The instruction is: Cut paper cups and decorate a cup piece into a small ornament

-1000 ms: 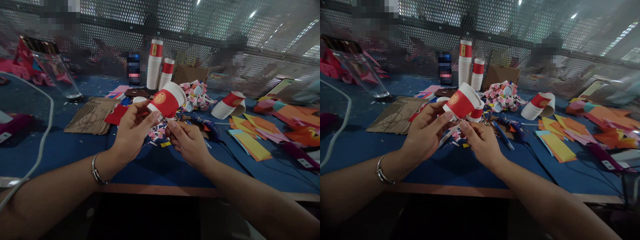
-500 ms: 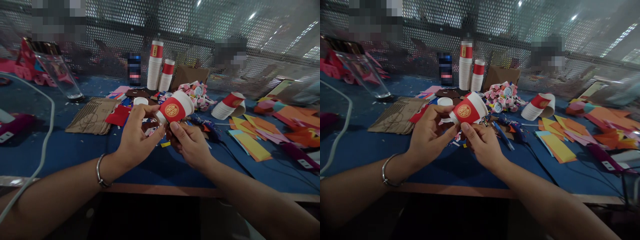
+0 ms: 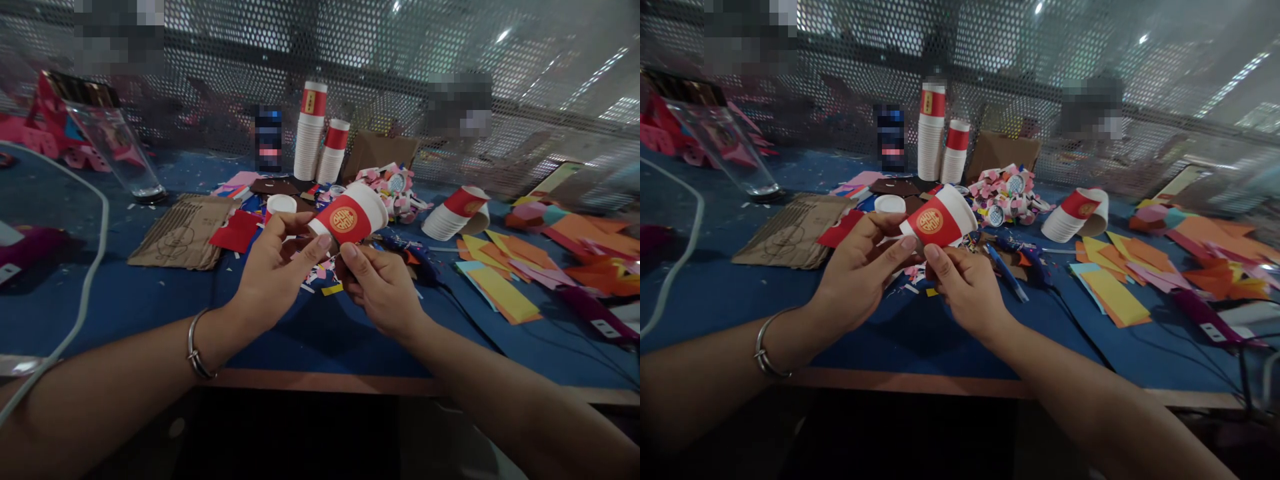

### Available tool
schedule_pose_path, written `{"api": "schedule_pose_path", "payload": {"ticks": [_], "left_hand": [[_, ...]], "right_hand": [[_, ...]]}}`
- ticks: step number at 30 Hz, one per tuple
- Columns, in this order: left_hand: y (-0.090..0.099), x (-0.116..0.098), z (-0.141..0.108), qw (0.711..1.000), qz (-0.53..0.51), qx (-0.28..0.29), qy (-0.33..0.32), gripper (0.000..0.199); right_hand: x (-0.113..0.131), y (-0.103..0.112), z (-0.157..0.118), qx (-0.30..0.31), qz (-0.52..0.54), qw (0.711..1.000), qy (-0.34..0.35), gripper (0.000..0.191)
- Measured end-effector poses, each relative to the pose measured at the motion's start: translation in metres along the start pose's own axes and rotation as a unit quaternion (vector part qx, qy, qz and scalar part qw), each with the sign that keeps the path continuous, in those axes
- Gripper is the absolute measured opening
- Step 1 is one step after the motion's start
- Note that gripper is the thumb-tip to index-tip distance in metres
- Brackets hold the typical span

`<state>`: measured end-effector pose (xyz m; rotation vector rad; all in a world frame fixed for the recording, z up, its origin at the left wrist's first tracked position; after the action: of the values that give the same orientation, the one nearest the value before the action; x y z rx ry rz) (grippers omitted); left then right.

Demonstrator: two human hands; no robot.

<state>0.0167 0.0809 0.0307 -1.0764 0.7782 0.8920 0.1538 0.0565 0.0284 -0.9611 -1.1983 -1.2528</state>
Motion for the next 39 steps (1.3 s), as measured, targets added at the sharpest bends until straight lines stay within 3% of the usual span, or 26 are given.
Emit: {"api": "schedule_pose_path", "payload": {"ticks": [13,19,24,33,39], "left_hand": [[-0.011,-0.036,-0.01,0.985,0.111,0.035,-0.13,0.026],[-0.015,-0.031,-0.014,0.98,0.124,0.058,-0.142,0.033],[-0.009,-0.033,-0.006,0.983,0.13,0.03,-0.124,0.043],[0.001,-0.037,0.003,0.979,0.151,-0.005,-0.133,0.039],[-0.007,-0.034,-0.003,0.975,0.163,0.03,-0.147,0.042]], "right_hand": [[0.018,0.001,-0.005,0.001,-0.058,0.995,0.078,0.057],[0.014,0.004,-0.002,-0.014,-0.041,0.995,0.089,0.056],[0.009,0.004,0.0,-0.017,-0.047,0.995,0.083,0.054],[0.003,0.001,-0.002,-0.002,-0.03,0.998,0.046,0.056],[0.007,0.002,-0.002,-0.005,-0.05,0.996,0.067,0.056]]}}
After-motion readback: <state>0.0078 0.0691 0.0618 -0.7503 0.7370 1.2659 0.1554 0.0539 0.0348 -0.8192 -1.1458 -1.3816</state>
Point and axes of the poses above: each hand's wrist, its own z-axis towards the middle knuckle, its own y-axis out of the back of the hand, x = y × z, the point moved 10 cm from there along z, towards the middle knuckle, and after that the axes turned 4 degrees about -z, right-handed, at the moved point
